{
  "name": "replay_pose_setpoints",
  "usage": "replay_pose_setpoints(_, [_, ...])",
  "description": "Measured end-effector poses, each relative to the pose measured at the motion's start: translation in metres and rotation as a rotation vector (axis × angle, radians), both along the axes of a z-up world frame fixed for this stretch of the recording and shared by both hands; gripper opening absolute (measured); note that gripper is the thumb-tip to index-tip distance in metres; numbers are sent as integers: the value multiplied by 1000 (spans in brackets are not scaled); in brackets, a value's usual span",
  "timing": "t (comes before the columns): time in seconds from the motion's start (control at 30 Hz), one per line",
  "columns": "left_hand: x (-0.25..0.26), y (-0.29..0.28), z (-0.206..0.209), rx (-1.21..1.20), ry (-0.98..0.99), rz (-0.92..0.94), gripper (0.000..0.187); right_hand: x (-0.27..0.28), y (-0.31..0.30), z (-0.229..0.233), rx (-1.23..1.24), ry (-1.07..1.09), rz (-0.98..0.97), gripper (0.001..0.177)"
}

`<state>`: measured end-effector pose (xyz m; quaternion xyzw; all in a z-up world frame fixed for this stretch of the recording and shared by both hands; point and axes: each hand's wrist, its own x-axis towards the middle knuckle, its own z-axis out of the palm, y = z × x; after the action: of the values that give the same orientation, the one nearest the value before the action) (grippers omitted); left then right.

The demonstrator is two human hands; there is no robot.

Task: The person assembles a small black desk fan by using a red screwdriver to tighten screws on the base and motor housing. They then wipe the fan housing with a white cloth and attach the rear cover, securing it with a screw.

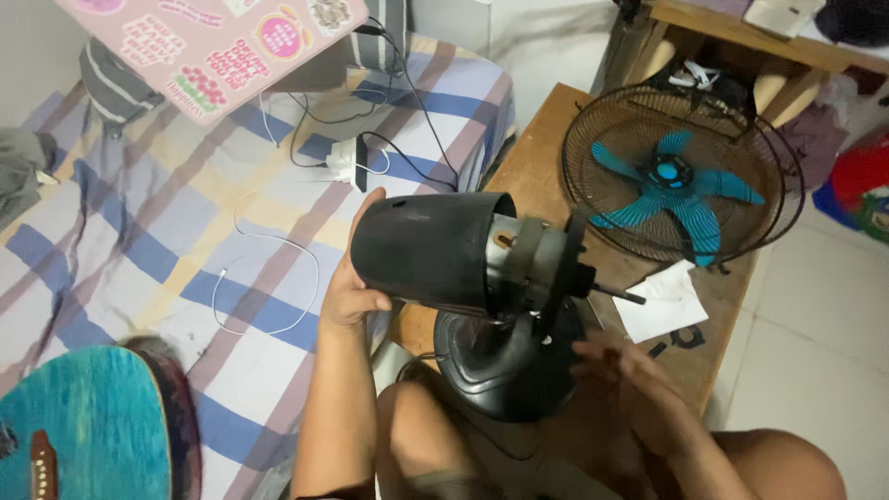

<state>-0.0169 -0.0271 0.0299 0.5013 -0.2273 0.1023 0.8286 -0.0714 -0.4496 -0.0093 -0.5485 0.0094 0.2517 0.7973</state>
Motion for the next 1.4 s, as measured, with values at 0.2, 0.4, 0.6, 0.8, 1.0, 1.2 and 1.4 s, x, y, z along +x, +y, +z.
replay_pose_setpoints(0.2, [-2, -4, 21, 33, 47, -40, 139, 20, 21, 24, -21, -186, 137, 81])
replay_pose_setpoints(0.4, [-1, -13, 36, 85, 63, -49, 139, 36, 54, 50, -47, -585, 93, 123])
replay_pose_setpoints(0.6, [4, -16, 41, 153, 30, -73, 138, 46, 81, 103, -71, -1032, 48, 146])
replay_pose_setpoints(0.8, [9, -23, 45, 151, 7, -102, 135, 56, 104, 95, 71, -988, 38, 145])
replay_pose_setpoints(1.0, [9, -39, 40, 64, -31, -42, 128, 56, 109, 88, -49, -972, 29, 143])
replay_pose_setpoints(1.2, [-2, -83, 34, -392, -12, -116, 131, 55, 100, 82, -261, -862, -35, 145])
replay_pose_setpoints(1.4, [0, -91, 31, -421, -90, -62, 132, 60, 91, 69, -401, -648, -34, 93])
